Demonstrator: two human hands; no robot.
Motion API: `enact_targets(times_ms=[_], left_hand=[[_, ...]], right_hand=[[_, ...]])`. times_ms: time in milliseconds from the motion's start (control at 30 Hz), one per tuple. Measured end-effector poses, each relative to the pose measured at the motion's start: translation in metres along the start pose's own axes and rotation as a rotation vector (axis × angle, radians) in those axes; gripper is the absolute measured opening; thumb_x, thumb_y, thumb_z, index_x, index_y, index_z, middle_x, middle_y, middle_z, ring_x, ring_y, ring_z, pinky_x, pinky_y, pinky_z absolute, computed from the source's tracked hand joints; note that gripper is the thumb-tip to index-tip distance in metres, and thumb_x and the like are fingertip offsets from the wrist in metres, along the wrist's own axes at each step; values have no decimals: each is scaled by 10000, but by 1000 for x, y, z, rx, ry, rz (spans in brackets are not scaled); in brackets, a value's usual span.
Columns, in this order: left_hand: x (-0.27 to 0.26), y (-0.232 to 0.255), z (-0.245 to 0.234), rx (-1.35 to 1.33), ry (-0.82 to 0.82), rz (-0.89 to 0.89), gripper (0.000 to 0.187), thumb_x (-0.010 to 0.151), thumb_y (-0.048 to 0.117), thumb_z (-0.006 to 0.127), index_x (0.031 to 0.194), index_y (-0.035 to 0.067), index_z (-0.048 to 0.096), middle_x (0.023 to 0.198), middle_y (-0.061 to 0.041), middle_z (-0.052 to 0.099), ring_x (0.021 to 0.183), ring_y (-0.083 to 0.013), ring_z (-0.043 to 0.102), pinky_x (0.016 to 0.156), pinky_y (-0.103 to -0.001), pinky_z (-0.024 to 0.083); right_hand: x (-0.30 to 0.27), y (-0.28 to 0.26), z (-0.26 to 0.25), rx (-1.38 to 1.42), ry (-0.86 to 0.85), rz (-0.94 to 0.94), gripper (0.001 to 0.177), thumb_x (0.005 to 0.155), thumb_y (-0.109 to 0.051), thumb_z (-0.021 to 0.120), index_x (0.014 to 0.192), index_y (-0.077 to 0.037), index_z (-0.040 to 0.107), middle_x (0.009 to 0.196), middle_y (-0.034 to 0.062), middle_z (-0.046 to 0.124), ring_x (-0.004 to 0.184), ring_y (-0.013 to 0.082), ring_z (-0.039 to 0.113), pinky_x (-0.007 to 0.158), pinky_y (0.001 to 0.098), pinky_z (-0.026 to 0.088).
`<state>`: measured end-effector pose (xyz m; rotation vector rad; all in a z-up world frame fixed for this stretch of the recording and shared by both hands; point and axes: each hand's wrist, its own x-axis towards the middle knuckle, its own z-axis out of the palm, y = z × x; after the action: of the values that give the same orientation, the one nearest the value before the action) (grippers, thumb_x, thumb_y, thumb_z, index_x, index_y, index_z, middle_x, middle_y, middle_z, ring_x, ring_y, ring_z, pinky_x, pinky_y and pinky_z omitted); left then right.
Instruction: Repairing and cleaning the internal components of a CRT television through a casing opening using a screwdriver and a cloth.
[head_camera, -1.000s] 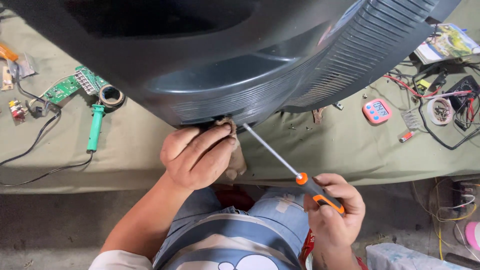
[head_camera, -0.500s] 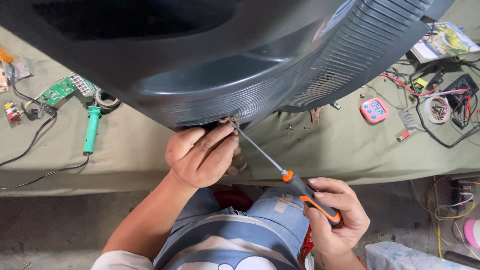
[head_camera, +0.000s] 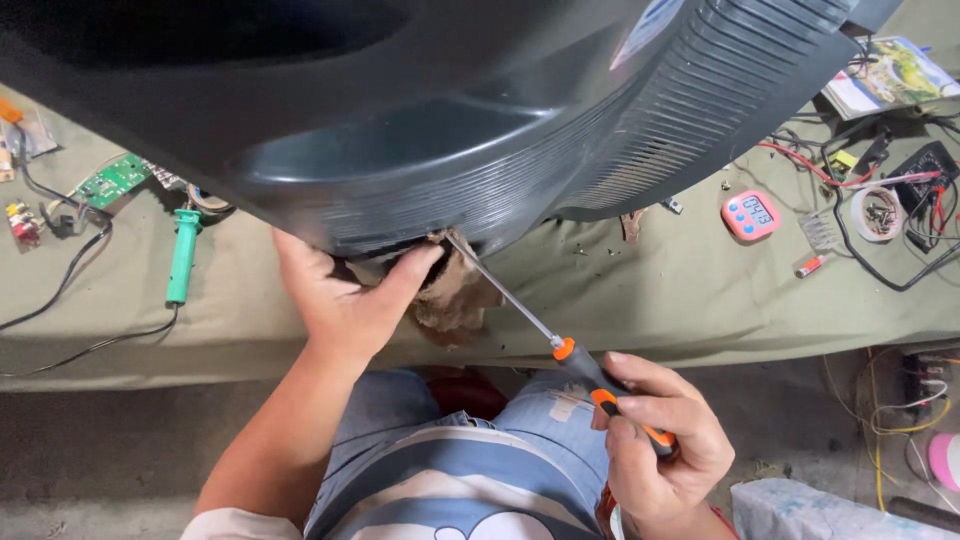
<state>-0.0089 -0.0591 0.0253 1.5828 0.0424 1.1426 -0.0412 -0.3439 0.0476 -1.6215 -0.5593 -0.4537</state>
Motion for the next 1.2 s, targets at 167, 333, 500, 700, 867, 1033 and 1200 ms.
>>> enact_targets(times_ms=[167, 333, 500, 700, 867, 1033, 1200], left_hand=[[10, 8, 8, 178, 82, 17, 840, 678, 173, 995, 1323, 4, 484, 1226, -138, 656, 1124, -213, 645, 1009, -378, 558], [10, 3, 11, 159, 106, 26, 780, 655, 150, 996, 1260, 4, 524, 1165, -124, 676, 1059, -196, 653, 952, -369, 573], [10, -1, 9, 174, 96, -20, 715, 648, 219, 996, 1199, 35, 578, 1135, -114, 701, 1032, -179, 658, 944, -366, 567], [9, -13, 8, 35, 23, 164, 698, 664, -4, 984, 1215, -44, 557, 1081, -153, 660, 1014, -215, 667, 984, -453, 525], [9, -16, 7, -22, -3, 175, 652, 680, -24, 955, 1202, -55, 564, 1076, -154, 666, 1018, -208, 668, 970, -459, 536], [7, -22, 5, -26, 1, 184, 619, 669, -22, 961, 1158, -66, 585, 1038, -156, 671, 981, -204, 673, 963, -454, 543], [15, -16, 4, -2, -15, 206, 556, 664, -16, 983, 1082, -68, 620, 974, -160, 684, 943, -183, 673, 935, -443, 547]], right_hand=[[0, -14, 1, 269, -90, 56, 286, 742, 44, 539, 951, -117, 650, 1143, 237, 683, 641, 263, 820, 468, 230, 691], [43, 4, 30, 118, -448, -300, 238, 949, -302, 710, 1057, -90, 702, 1302, 283, 618, 888, 306, 848, 823, 351, 734], [73, -4, 68, -147, -432, -353, 272, 944, -286, 660, 1021, -30, 712, 1245, 307, 672, 1023, 346, 802, 940, 373, 648], [83, -2, 93, 42, -292, -248, 302, 971, -230, 577, 1008, -32, 802, 989, 168, 777, 810, 314, 762, 736, 394, 636], [86, 1, 99, 100, -259, -264, 217, 965, -92, 594, 980, 26, 776, 1007, 195, 779, 988, 390, 776, 850, 437, 625], [76, 8, 106, 109, -224, -301, 188, 932, -63, 624, 967, 44, 774, 1034, 225, 775, 983, 393, 779, 834, 437, 629], [72, 15, 115, -36, -202, -442, 198, 930, -76, 619, 985, 27, 779, 1084, 219, 775, 973, 366, 783, 803, 417, 637]])
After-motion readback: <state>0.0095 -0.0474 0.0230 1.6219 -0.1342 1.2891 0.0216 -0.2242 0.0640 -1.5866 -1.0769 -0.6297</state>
